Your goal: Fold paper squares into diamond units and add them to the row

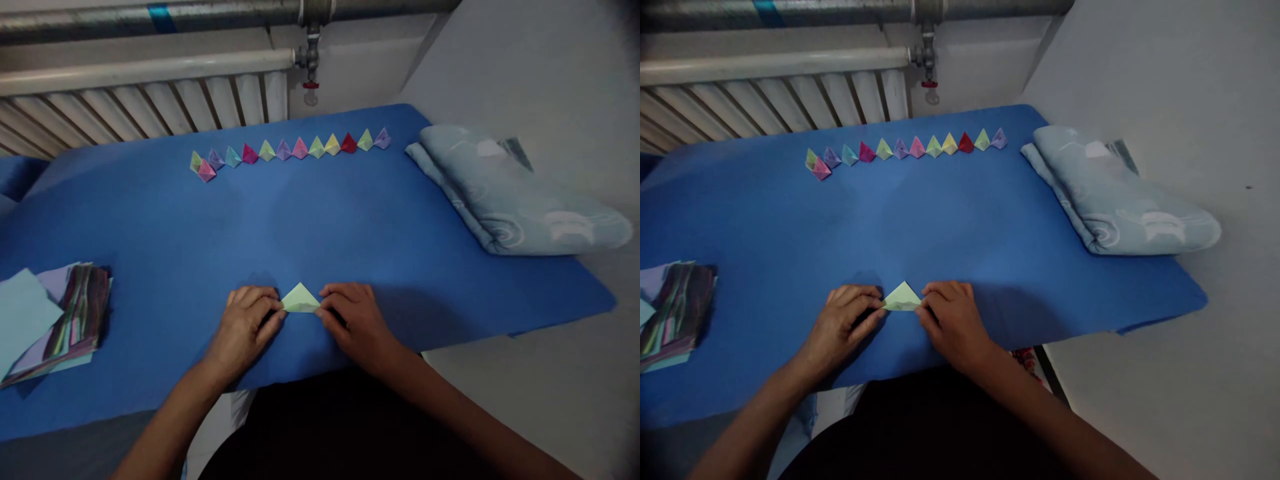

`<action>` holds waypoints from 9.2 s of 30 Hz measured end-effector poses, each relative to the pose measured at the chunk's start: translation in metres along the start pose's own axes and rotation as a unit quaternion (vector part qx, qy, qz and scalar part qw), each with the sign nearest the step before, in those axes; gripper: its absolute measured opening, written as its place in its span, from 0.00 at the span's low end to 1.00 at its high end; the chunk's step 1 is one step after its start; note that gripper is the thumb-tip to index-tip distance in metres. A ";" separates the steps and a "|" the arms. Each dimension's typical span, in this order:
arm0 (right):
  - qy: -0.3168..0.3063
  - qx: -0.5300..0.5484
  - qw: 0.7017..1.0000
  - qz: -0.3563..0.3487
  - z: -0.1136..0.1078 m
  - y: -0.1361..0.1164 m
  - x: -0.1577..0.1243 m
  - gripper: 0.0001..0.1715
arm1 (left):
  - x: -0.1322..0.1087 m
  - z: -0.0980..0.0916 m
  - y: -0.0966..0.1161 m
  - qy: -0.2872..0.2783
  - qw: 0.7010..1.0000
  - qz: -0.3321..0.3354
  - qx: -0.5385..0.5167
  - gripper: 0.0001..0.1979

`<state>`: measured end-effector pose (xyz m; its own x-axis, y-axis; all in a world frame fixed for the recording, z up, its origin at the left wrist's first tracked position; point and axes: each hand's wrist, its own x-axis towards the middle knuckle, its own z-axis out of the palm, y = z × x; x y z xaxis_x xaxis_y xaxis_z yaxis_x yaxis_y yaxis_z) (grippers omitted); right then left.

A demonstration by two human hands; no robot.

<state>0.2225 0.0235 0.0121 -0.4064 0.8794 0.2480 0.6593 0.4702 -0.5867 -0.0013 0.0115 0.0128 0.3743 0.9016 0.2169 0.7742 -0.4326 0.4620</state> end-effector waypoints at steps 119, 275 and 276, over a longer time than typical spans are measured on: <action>0.024 0.243 0.970 -0.007 -0.027 0.039 -0.009 0.11 | 0.039 -0.011 0.012 -0.133 0.985 0.108 0.021 0.12; 0.017 0.475 0.851 0.225 0.009 -0.017 0.010 0.16 | 0.022 -0.007 0.062 0.000 0.791 -0.396 -0.467 0.09; 0.055 0.431 0.878 0.204 0.005 -0.017 0.009 0.14 | 0.022 -0.007 0.061 0.016 0.798 -0.395 -0.455 0.09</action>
<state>0.2042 0.0230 0.0207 -0.1539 0.9854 -0.0728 -0.0058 -0.0745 -0.9972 0.0511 0.0053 0.0522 -0.0712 0.8971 -0.4361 0.0653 0.4405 0.8954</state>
